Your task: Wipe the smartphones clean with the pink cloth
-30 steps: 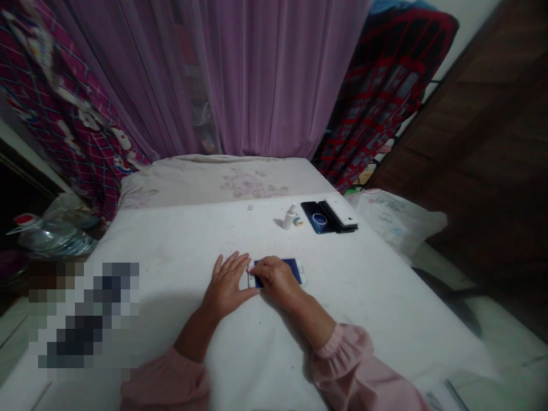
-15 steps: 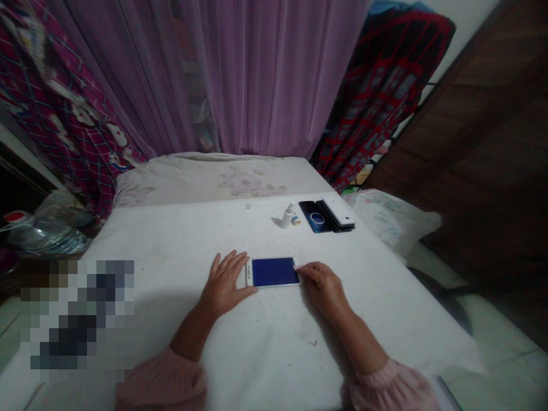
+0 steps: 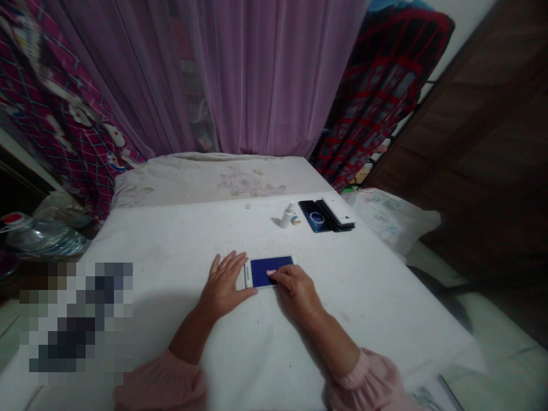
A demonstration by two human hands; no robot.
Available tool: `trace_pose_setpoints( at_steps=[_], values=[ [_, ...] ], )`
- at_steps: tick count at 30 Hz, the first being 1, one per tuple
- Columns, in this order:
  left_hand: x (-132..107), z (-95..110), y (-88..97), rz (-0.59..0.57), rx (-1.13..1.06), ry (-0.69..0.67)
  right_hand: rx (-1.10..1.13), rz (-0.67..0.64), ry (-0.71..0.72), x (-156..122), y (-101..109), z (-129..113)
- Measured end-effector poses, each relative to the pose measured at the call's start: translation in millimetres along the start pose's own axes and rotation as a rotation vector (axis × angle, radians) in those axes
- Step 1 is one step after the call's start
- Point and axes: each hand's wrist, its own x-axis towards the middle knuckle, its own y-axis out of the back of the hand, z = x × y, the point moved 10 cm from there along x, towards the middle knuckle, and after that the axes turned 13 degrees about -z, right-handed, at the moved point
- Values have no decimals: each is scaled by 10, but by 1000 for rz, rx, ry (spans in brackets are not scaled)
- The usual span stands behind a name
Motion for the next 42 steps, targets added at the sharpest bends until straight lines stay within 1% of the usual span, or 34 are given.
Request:
trace_pose_setpoints(
  at_steps=[2, 5, 7, 8, 9, 11, 13, 15, 17, 18, 20, 21, 23, 25, 27, 29, 30, 32, 36, 38, 40, 42],
  values=[
    [-2, 2, -2, -3, 3, -10, -13, 49, -69, -84, 126, 199],
    [-5, 11, -7, -7, 10, -29, -65, 108, -236, -120, 289, 529],
    [-7, 7, -10, -7, 14, -29, -101, 113, -320, -65, 318, 645],
    [-8, 5, -9, -4, 14, -28, -114, 110, -341, -14, 304, 652],
    [-8, 4, -8, -1, 13, -27, -123, 101, -347, 49, 269, 625],
    [-8, 4, -5, 6, 10, -28, -130, 64, -326, 196, 136, 483],
    [-7, 3, -1, 12, 9, -27, -131, 2, -279, 336, -54, 260],
    [-6, 1, 3, 16, 11, -23, -123, -20, -217, 423, -200, 7],
    [-8, 1, 8, 18, 12, -20, -107, -34, -159, 450, -294, -198],
    [-9, 3, 10, 19, 11, -21, -99, -41, -135, 441, -317, -261],
    [-13, 7, 12, 18, 9, -24, -85, -51, -108, 385, -307, -283],
    [-15, 8, 14, 18, 7, -23, -79, -49, -105, 343, -273, -240],
    [-16, 8, 16, 16, 5, -16, -75, -21, -140, 237, -148, -46],
    [-14, 7, 17, 12, 1, -7, -89, 47, -228, 121, 27, 234],
    [-6, 9, 14, 0, -4, -1, -148, 112, -306, 37, 170, 453],
    [3, 13, 8, -15, -7, 2, -198, 139, -341, 33, 214, 537],
    [6, 16, 6, -20, -6, 4, -210, 136, -341, 64, 193, 523],
    [10, 21, 8, -21, -2, 7, -208, 113, -319, 172, 87, 395],
    [4, 27, 23, -2, 5, 5, -187, 28, -182, 421, -214, -122],
    [2, 28, 23, -1, 4, 0, -177, 1, -125, 468, -301, -319],
    [0, 26, 20, -6, 3, -3, -169, -6, -100, 446, -310, -369],
    [-1, 22, 15, -13, 4, 1, -162, 3, -98, 367, -245, -267]
  ],
)
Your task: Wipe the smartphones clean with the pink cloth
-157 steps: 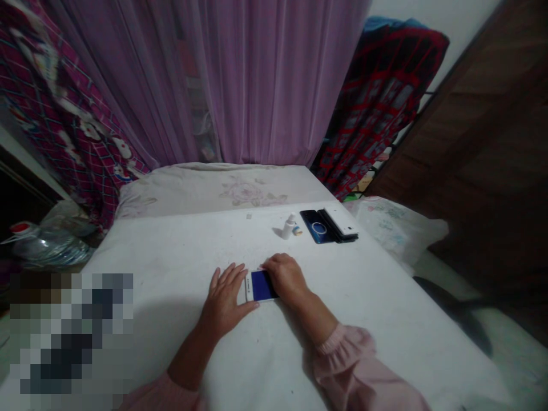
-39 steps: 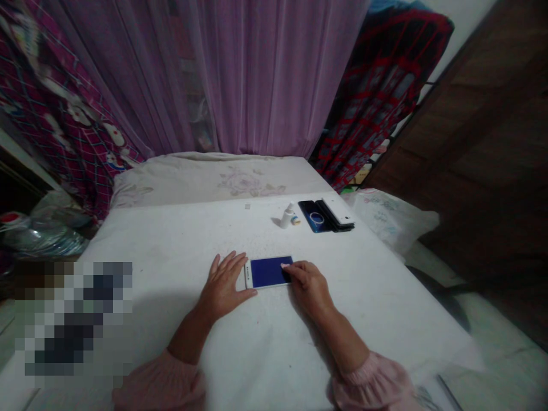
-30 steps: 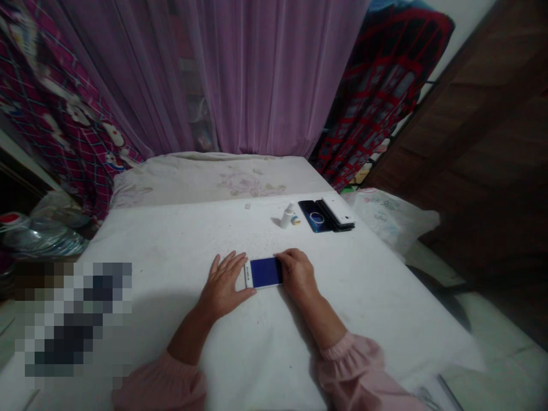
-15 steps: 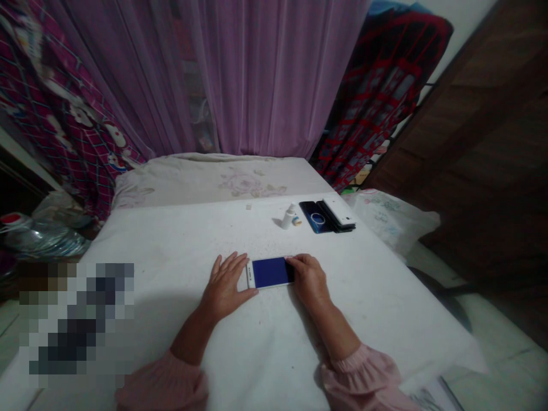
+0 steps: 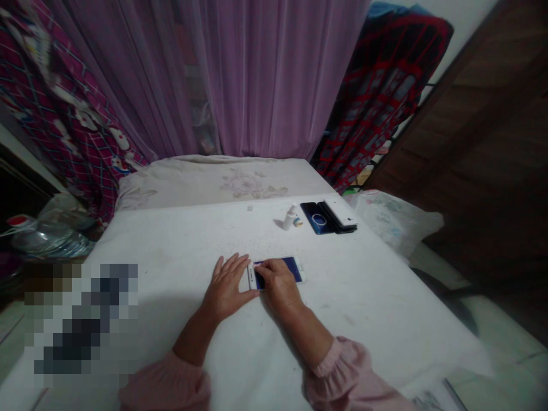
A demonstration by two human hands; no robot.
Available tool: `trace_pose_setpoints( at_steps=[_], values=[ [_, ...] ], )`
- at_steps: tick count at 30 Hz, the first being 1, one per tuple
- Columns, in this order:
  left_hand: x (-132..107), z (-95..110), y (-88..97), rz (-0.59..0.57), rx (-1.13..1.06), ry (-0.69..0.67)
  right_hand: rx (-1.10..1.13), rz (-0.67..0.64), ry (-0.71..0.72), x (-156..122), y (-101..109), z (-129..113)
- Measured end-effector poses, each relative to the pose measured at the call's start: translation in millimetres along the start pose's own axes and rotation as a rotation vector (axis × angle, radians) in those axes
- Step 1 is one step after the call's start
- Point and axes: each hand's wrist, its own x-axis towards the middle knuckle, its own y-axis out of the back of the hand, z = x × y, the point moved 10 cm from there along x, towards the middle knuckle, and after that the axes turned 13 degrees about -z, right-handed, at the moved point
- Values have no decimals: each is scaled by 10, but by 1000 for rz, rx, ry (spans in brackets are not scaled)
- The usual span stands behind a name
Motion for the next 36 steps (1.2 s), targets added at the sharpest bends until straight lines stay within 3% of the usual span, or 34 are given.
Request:
trace_pose_setpoints(
  at_steps=[5, 8, 10, 16, 18, 20, 25, 28, 31, 36],
  values=[
    [-6, 0, 6, 15, -5, 4, -56, 139, -146, -246, 303, 689],
    [-7, 4, 7, 26, -6, 1, -103, 169, -197, -274, 363, 863],
    [-6, 11, 8, 30, -4, -4, -119, 168, -193, -210, 318, 780],
    [2, 10, 1, 9, 9, 12, -81, 72, 5, 29, 7, -30],
    [1, 10, 3, 6, 10, 10, -65, 52, 48, 0, -24, -147],
    [0, 9, 4, 5, 7, 6, -53, 56, 57, -82, 14, -74],
    [0, 1, 3, 9, -9, 4, -68, 189, -88, -323, 312, 608],
    [-1, -3, 7, 15, -15, 6, -63, 188, -162, -300, 333, 804],
    [2, -6, 2, 9, -18, 9, -18, 159, -151, -144, 211, 658],
    [4, -1, 6, 10, -25, 5, 22, 66, 12, 53, -15, 97]
  ],
)
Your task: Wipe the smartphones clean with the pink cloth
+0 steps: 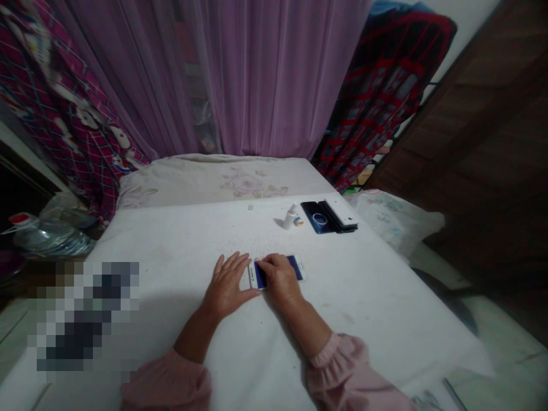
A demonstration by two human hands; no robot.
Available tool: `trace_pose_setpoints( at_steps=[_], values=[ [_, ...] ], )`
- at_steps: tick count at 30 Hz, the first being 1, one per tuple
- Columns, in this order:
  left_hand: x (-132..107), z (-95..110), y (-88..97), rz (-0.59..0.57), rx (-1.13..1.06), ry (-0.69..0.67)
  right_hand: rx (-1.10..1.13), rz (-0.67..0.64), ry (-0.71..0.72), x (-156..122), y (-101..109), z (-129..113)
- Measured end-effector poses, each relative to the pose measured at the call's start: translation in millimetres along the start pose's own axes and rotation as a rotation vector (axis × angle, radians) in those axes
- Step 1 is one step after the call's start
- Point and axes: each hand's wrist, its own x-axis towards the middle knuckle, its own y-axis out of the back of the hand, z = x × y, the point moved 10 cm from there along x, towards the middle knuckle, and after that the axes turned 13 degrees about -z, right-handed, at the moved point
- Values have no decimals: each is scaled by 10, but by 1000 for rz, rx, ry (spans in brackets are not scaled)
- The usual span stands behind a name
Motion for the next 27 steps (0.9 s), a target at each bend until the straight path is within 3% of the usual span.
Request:
trace_pose_setpoints(
  at_steps=[5, 9, 12, 19, 27],
  values=[
    [-2, 10, 7, -1, 7, -2, 44, -77, 132, -188, 33, -314],
    [-3, 15, 17, 5, 14, -10, 52, -79, 156, -425, 163, -327],
    [-2, 11, 19, 3, 20, -5, 77, -69, 115, -556, 253, -134],
    [4, 15, 2, -27, 11, 9, 12, 109, -115, -726, 510, 662],
    [-3, 27, 8, -12, -3, -8, -44, 147, -212, -339, 446, 858]
  ],
)
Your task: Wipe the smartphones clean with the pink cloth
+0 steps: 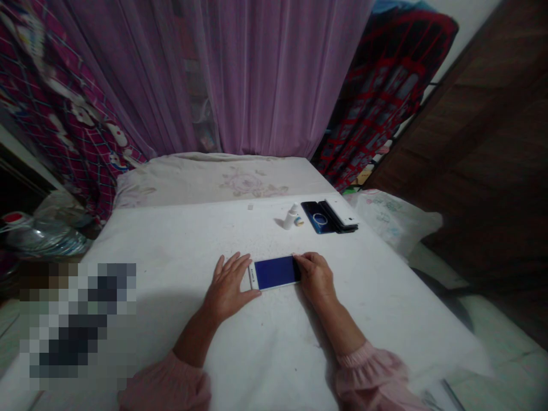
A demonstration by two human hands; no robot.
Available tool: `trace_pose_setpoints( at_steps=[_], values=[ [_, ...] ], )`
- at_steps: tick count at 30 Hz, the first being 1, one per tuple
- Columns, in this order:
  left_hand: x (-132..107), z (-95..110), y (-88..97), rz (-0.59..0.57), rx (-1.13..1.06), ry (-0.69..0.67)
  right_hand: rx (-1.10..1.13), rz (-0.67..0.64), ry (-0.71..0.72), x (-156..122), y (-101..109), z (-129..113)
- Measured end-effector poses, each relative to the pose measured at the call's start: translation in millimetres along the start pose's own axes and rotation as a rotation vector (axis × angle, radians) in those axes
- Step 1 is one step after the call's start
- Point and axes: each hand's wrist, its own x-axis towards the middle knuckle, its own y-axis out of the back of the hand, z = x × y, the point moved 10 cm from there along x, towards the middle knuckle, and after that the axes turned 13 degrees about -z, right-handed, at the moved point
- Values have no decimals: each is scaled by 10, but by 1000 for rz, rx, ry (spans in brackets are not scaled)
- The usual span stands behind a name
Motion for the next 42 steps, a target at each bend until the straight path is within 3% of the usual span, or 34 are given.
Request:
trace_pose_setpoints(
  at_steps=[4, 11, 17, 22, 25, 28, 31, 36, 42],
  values=[
    [-1, 5, -5, -2, -6, 2, 12, -17, 57, 98, -110, -228],
    [0, 12, 12, 26, -7, 9, 92, -155, 220, 113, -470, -912],
    [8, 2, 4, -5, -3, 13, 111, -242, 329, -81, -343, -1150],
    [-4, -3, 11, 20, 4, 4, 135, -229, 338, -365, -117, -941],
    [-11, 3, 6, 30, 13, 0, 164, -103, 257, -400, 49, -504],
    [-22, 14, 17, 45, 25, -7, 165, -9, 86, -346, 148, 15],
    [-23, 50, 26, 25, 30, -39, 261, 29, -22, -309, 182, 290],
    [-14, 159, 144, 31, 64, -93, 418, 147, 10, -383, 293, 174],
    [-40, 359, 358, 182, 166, -167, 336, 194, 79, -239, 420, -34]
  ],
)
